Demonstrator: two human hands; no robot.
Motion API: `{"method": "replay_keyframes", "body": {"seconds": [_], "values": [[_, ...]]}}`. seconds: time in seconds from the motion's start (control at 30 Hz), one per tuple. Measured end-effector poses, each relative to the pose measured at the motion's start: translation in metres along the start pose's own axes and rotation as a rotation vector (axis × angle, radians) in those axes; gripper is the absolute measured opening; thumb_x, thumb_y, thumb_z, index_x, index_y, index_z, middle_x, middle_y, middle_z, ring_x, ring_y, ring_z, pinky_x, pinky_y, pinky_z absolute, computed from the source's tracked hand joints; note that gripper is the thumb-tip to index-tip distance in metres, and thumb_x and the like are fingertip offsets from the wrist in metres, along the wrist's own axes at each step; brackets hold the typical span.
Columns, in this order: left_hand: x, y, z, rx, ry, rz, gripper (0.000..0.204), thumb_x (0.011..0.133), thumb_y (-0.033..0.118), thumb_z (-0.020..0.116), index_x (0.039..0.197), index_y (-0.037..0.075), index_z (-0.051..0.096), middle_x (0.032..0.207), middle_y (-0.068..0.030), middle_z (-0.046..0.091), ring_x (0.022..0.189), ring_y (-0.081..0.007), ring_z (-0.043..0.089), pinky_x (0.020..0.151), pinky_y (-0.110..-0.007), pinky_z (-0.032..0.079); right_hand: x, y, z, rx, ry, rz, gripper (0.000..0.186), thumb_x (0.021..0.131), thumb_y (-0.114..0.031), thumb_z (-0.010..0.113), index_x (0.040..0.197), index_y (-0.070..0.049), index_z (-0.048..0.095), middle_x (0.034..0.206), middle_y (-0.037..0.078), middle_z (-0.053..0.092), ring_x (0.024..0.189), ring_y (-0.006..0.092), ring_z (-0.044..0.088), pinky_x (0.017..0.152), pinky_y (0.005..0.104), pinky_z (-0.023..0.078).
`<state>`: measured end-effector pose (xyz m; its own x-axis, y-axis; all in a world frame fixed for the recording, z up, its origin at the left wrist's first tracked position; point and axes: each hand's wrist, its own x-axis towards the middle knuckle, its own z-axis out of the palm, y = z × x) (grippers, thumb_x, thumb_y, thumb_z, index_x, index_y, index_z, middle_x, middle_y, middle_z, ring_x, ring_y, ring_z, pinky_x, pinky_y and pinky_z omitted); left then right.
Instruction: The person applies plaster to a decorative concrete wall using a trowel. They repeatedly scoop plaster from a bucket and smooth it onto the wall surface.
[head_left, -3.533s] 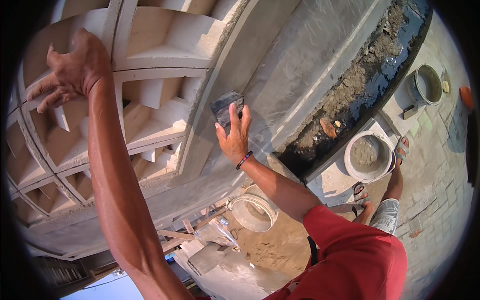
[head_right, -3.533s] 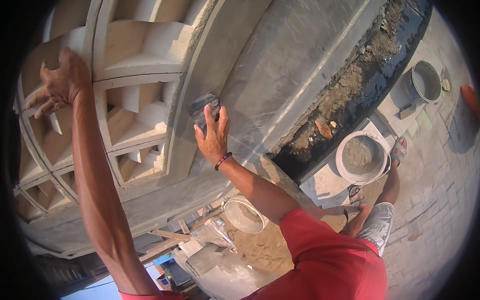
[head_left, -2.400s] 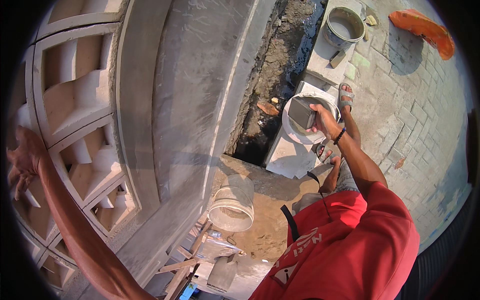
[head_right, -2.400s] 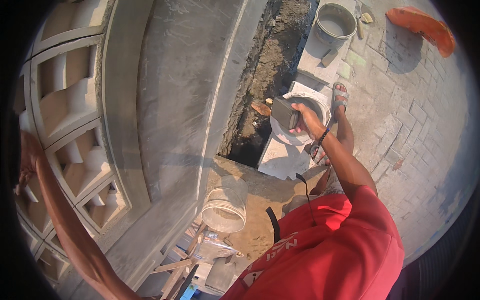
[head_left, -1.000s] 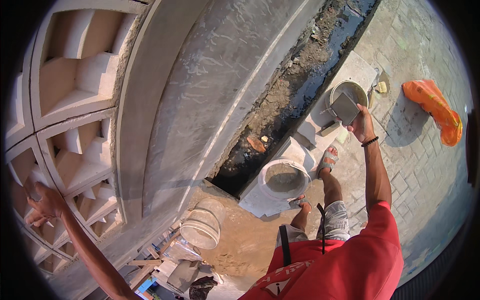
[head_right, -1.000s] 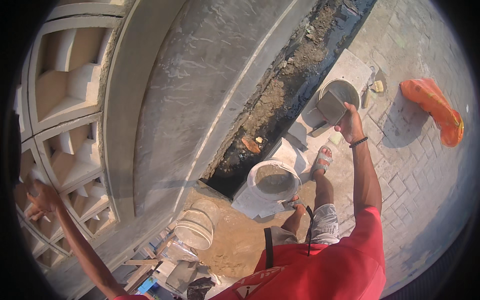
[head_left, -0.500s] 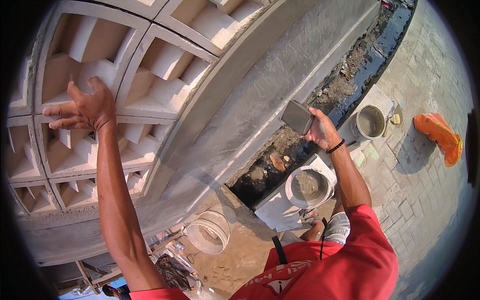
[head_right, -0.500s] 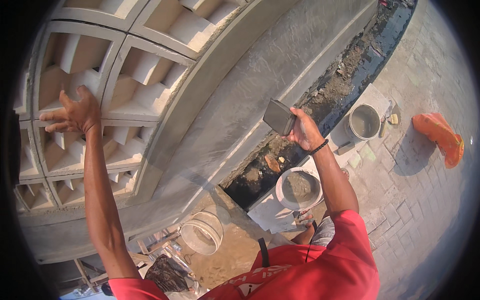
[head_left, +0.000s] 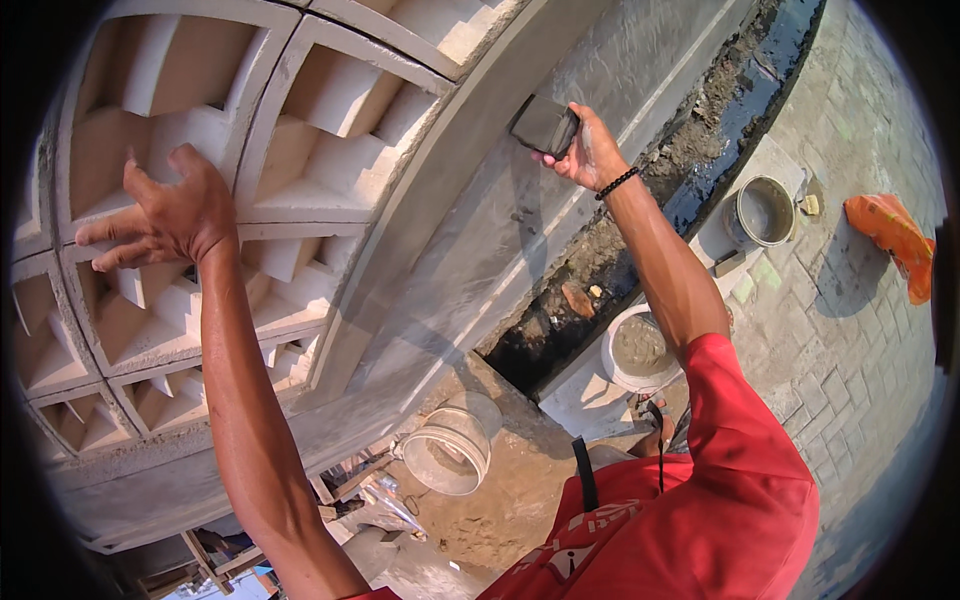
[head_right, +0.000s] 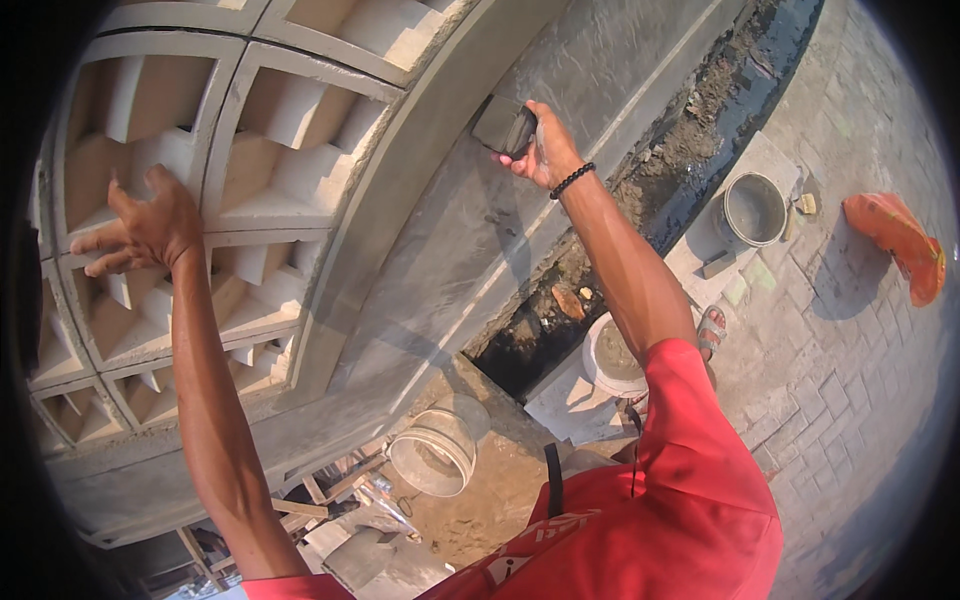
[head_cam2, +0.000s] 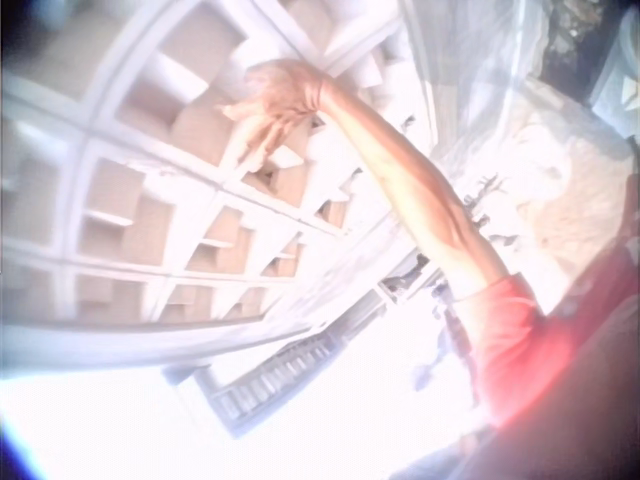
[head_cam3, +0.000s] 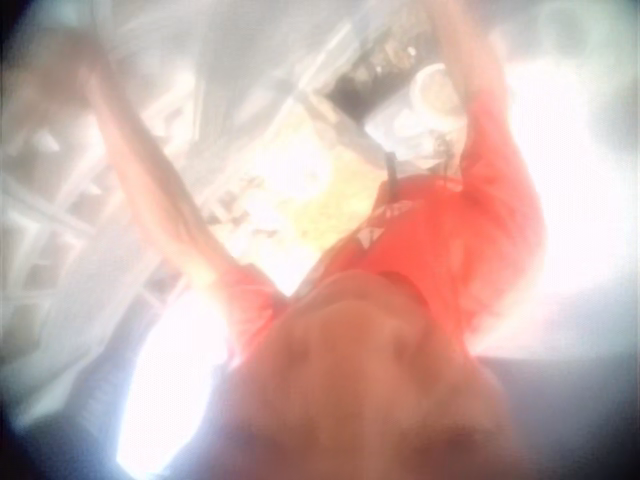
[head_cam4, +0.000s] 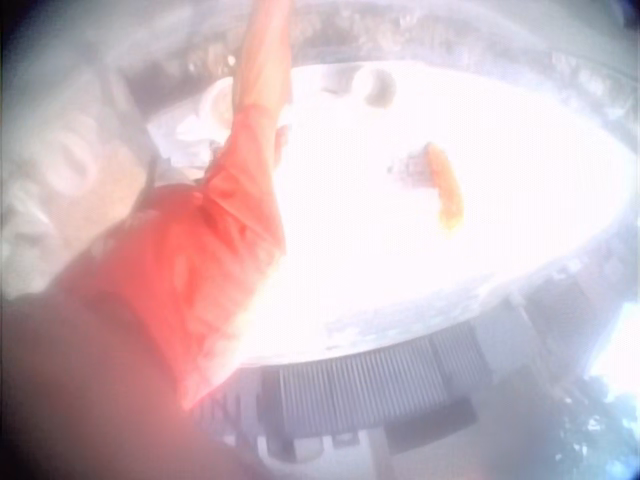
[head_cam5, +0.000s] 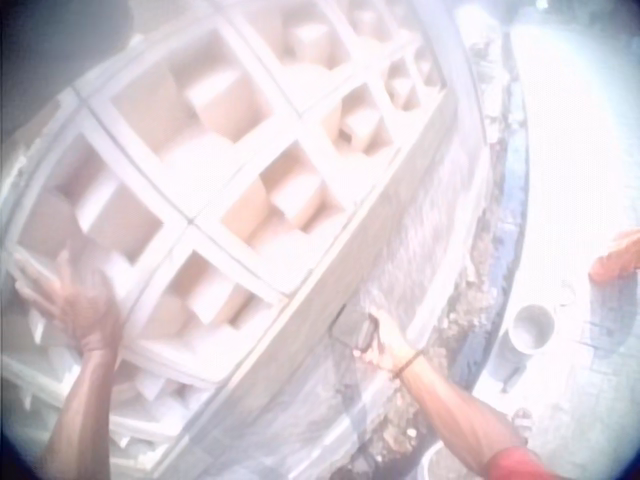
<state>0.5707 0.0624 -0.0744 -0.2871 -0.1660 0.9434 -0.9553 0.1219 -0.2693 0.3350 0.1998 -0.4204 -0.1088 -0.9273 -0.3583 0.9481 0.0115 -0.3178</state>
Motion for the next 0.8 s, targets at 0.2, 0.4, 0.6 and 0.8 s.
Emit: {"method": "replay_keyframes", "body": {"seconds": [0.2,0.4,0.6,0.8], "values": [[0.002,-0.006,0.008,0.008,-0.016,-0.02,0.054,0.076,0.045,0.061,0.128,0.028,0.057,0.148,-0.0388,-0.002,0.132,-0.0628,-0.003,0.101,-0.066,0.024,0.004,0.003,-0.002,0.019,-0.066,-0.004,0.047,0.093,-0.046,0.034,0.112,-0.006,0.051,0.085,0.016,0.062,0.058,0.025,0.057,0.04,0.0258,0.034],[0.002,-0.006,0.008,-0.073,0.029,0.023,0.051,0.076,0.043,0.06,0.125,0.026,0.059,0.145,-0.0434,0.0,0.13,-0.0663,-0.003,0.101,-0.068,0.016,0.006,0.012,0.004,0.059,-0.053,-0.141,0.048,0.091,-0.049,0.038,0.117,-0.01,0.049,0.094,0.019,0.061,0.062,0.0252,0.056,0.04,0.0245,0.038],[0.001,-0.007,0.011,-0.06,0.068,0.064,0.05,0.076,0.042,0.06,0.123,0.025,0.061,0.143,-0.0458,0.001,0.128,-0.0678,-0.003,0.102,-0.069,0.012,0.003,0.023,0.013,0.084,0.037,-0.173,0.046,0.091,-0.046,0.037,0.116,-0.01,0.05,0.096,0.016,0.062,0.065,0.0256,0.058,0.039,0.0247,0.037],[0.001,-0.006,0.01,-0.074,0.069,0.061,0.051,0.076,0.042,0.06,0.124,0.025,0.06,0.144,-0.0455,0.001,0.129,-0.0674,-0.003,0.102,-0.068,0.012,-0.006,0.04,0.026,0.127,0.029,-0.162,0.042,0.092,-0.041,0.034,0.107,-0.006,0.05,0.083,0.015,0.061,0.06,0.0257,0.057,0.037,0.0258,0.032]]}}
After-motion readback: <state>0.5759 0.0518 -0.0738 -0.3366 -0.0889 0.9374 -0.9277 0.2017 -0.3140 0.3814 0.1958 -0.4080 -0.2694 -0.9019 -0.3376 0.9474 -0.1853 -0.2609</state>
